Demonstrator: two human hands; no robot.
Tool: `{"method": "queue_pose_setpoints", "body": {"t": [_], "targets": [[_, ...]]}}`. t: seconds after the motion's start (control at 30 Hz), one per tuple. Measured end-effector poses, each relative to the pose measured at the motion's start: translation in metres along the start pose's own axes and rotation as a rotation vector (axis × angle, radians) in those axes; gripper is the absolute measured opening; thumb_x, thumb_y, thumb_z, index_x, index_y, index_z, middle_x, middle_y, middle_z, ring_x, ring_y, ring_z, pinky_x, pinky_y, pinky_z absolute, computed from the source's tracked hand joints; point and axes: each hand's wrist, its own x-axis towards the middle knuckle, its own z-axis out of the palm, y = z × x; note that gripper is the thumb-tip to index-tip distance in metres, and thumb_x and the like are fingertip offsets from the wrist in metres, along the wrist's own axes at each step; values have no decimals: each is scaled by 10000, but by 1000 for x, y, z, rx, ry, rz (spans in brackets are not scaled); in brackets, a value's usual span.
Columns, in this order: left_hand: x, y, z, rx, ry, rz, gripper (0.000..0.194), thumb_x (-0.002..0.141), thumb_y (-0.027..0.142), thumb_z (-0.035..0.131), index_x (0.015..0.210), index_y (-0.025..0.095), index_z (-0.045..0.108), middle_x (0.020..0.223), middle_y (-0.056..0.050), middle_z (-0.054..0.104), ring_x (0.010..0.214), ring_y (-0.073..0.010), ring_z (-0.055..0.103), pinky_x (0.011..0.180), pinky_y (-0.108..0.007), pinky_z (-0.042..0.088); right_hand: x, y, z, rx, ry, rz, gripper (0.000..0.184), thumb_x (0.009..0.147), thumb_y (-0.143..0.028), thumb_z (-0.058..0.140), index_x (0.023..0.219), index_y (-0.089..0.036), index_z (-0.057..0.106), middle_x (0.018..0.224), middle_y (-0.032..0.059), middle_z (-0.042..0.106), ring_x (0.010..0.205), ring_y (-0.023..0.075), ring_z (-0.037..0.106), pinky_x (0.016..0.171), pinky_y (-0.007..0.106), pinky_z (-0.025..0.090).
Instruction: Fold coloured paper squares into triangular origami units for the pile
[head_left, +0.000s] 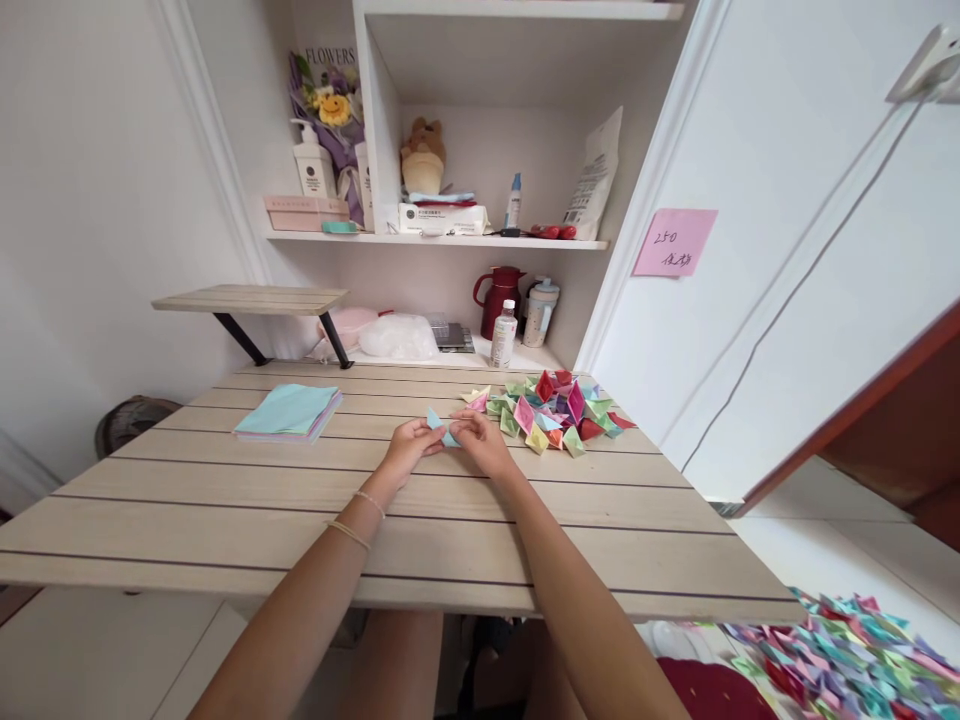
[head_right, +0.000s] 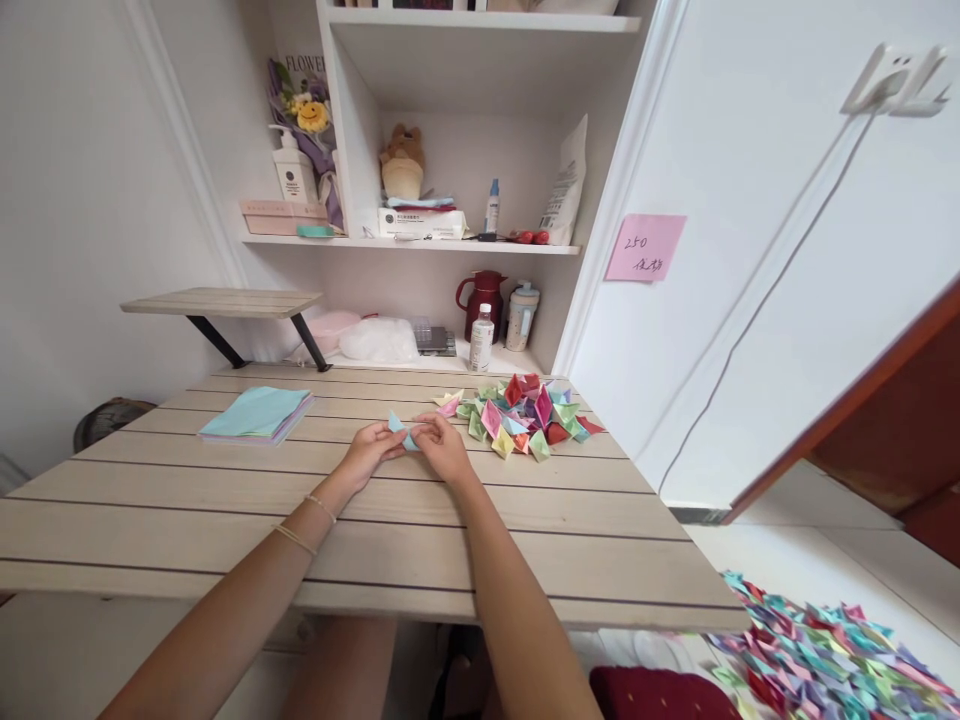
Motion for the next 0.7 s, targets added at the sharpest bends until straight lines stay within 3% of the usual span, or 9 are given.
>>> {"method": "queue_pose_setpoints", "body": {"t": [0.1, 0.27, 0.5, 0.7], "targets": [[3, -3, -1, -20, 25, 53, 320, 563, 281, 747, 791, 99, 613, 753, -72, 672, 687, -139, 612, 685, -257, 475, -2, -2, 5, 107, -19, 63, 397, 637, -338, 662, 986, -188, 548, 766, 20, 653, 699, 160, 622, 652, 295, 500], [5, -5, -1, -44, 65, 121, 298, 588, 283, 732, 788, 106, 600, 693, -39, 652, 602, -98, 573, 631, -221, 457, -3, -3, 6, 51, -11, 45, 347, 639, -389, 662, 892, -165, 585, 666, 27, 660, 593, 172, 634, 595, 303, 515], [4, 0, -3, -155, 54, 48, 408, 651, 293, 696, 1010, 156, 560, 816, -66, 653, 746, -153, 623, 754, -329, 490, -2, 1, -3, -316, 58, -205, 155, 720, -299, 602, 810, -186, 658, 734, 42, 688, 667, 182, 638, 660, 308, 505], [3, 4, -5, -119, 17, 26, 420, 707, 374, 633, 1069, 170, 569, 976, -102, 639, 889, -198, 609, 805, -381, 485, -2, 6, -10, -582, 70, -389, 143, 773, -221, 545, 826, -216, 678, 802, 35, 695, 739, 174, 633, 702, 287, 482]]}}
